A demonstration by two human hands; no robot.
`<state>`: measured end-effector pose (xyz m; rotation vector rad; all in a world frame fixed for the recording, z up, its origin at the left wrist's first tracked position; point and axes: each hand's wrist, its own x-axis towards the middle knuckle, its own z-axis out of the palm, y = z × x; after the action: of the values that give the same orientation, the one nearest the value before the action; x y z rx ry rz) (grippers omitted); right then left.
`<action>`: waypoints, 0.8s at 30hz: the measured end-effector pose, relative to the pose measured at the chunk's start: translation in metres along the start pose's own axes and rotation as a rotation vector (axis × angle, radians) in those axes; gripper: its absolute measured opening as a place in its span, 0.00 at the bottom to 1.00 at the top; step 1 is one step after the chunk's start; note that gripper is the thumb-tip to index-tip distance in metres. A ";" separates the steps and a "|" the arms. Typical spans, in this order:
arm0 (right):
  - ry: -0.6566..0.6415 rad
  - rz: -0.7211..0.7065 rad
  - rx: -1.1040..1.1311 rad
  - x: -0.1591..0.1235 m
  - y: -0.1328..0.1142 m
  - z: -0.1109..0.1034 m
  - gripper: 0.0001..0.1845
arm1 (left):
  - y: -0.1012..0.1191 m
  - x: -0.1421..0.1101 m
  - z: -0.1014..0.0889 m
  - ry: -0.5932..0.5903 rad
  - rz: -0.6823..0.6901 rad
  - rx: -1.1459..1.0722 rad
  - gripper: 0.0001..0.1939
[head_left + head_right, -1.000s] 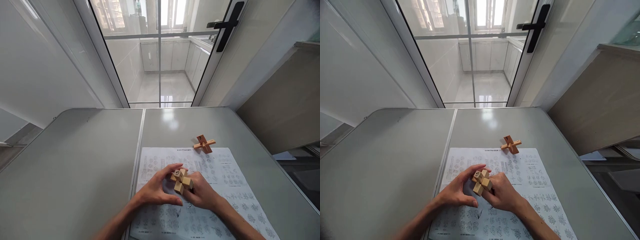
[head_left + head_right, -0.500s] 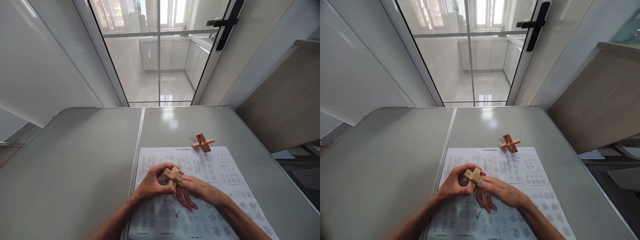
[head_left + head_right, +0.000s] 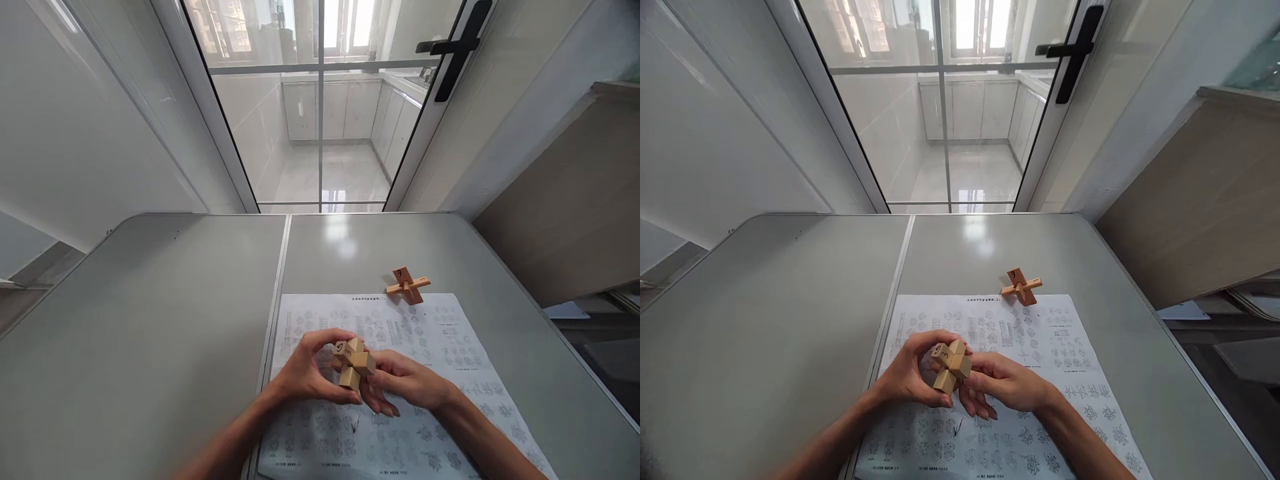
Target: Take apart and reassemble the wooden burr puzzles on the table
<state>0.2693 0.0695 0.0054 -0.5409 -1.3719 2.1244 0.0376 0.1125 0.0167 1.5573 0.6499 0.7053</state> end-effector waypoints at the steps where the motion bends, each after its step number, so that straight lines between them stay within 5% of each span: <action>1: 0.008 0.006 -0.026 0.000 -0.003 0.001 0.24 | 0.001 0.000 0.000 -0.001 0.000 0.010 0.36; 12: 0.465 -0.148 -0.617 0.001 0.007 0.005 0.15 | 0.010 0.004 0.006 0.196 0.068 0.196 0.30; 17: 0.522 -0.274 -0.871 0.002 0.010 0.001 0.09 | 0.006 0.003 0.008 0.230 0.133 0.296 0.32; 24: 0.527 -0.350 -0.900 0.003 0.008 0.004 0.09 | 0.002 0.001 0.008 0.216 0.114 0.332 0.33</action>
<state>0.2627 0.0660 -0.0004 -1.0129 -1.8599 0.9070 0.0445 0.1074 0.0182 1.8495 0.8778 0.8933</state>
